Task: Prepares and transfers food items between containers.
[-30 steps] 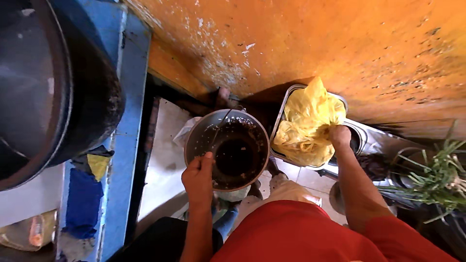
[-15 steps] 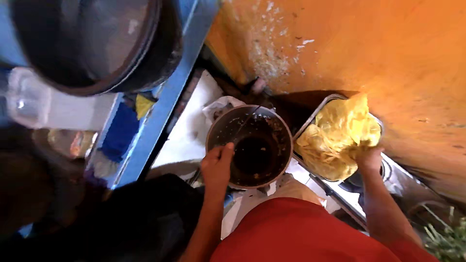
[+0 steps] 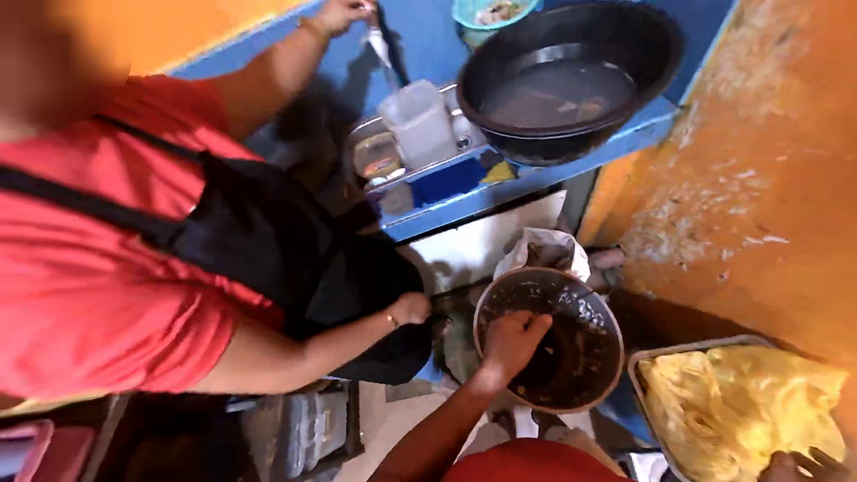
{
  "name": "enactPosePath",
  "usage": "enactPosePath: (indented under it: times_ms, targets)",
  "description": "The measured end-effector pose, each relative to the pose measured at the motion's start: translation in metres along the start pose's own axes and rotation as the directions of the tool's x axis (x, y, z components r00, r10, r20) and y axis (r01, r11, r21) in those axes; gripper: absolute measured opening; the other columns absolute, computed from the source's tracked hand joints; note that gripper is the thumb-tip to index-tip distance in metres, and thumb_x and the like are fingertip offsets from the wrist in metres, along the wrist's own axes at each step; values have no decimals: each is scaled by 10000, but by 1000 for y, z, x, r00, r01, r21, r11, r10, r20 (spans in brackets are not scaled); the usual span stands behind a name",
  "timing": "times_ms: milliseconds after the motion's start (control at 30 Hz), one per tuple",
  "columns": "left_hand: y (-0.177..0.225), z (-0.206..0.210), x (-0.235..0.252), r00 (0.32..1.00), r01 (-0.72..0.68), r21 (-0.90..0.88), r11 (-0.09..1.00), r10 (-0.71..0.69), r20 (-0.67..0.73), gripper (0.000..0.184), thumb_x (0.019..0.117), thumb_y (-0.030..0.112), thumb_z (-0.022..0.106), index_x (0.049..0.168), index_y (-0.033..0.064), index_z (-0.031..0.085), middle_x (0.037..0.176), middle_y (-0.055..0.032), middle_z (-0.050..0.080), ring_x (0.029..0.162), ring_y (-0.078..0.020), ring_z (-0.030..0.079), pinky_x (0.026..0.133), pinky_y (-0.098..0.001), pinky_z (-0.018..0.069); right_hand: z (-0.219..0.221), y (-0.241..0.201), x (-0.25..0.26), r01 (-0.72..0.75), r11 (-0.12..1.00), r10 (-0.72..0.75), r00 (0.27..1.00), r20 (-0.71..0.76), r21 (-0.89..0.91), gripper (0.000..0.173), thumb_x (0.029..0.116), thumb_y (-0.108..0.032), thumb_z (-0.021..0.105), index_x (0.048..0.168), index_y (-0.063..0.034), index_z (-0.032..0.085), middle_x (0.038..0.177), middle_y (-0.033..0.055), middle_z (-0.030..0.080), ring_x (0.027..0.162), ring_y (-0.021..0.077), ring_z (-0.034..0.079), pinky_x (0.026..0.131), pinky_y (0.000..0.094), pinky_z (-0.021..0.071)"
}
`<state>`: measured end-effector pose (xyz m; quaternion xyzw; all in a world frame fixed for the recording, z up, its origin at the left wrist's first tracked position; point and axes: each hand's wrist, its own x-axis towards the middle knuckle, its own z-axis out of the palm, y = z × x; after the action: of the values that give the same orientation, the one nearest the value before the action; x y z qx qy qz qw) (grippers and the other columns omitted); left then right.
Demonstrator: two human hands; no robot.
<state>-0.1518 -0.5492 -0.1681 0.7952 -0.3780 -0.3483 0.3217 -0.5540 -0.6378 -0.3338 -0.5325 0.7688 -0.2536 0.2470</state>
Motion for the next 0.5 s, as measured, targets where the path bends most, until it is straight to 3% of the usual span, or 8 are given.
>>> enactPosePath:
  times_ms: [167, 300, 367, 433, 500]
  targets:
    - [-50, -8, -40, 993, 83, -26, 996, -84, -80, 421, 1055, 385, 533, 1040, 18, 738, 941, -134, 716, 902, -243, 681, 859, -475, 534, 7, -47, -44, 280, 956, -293, 920, 259, 85, 496, 1006, -71, 531, 1442, 137, 419, 1329, 373, 556, 1122, 472, 632, 957, 563, 532]
    - [-75, -16, -68, 974, 200, 11, 980, -198, -110, 420, 1068, 366, 531, 1080, -3, 731, 1008, -175, 722, 975, -289, 691, 917, -508, 525, 15, -64, -70, 498, 866, -479, 807, 344, 39, 411, 988, -28, 552, 1362, 139, 522, 1270, 375, 589, 1094, 507, 636, 933, 607, 530]
    - [-93, -18, -80, 955, 244, -6, 970, -241, -175, 414, 1061, 363, 546, 1007, -2, 735, 968, -165, 718, 949, -285, 686, 903, -513, 518, 18, -62, -78, 538, 842, -508, 770, 386, 35, 365, 985, -12, 551, 1315, 141, 569, 1247, 378, 605, 1109, 522, 629, 956, 618, 516]
    - [-115, -18, -96, 928, 239, -31, 971, -238, -287, 407, 1038, 356, 577, 908, 4, 734, 874, -136, 706, 870, -262, 674, 845, -502, 519, 17, -56, -77, 529, 849, -461, 725, 512, 16, 392, 997, -28, 527, 1353, 133, 551, 1270, 377, 597, 1156, 526, 609, 1000, 625, 494]
    - [-132, -21, -115, 892, 274, -26, 961, -264, -367, 409, 1025, 362, 591, 899, 3, 741, 871, -146, 718, 870, -284, 688, 844, -529, 526, 21, -54, -68, 541, 841, -433, 665, 609, 7, 409, 1005, -44, 516, 1375, 131, 528, 1297, 376, 581, 1182, 516, 601, 1025, 605, 490]
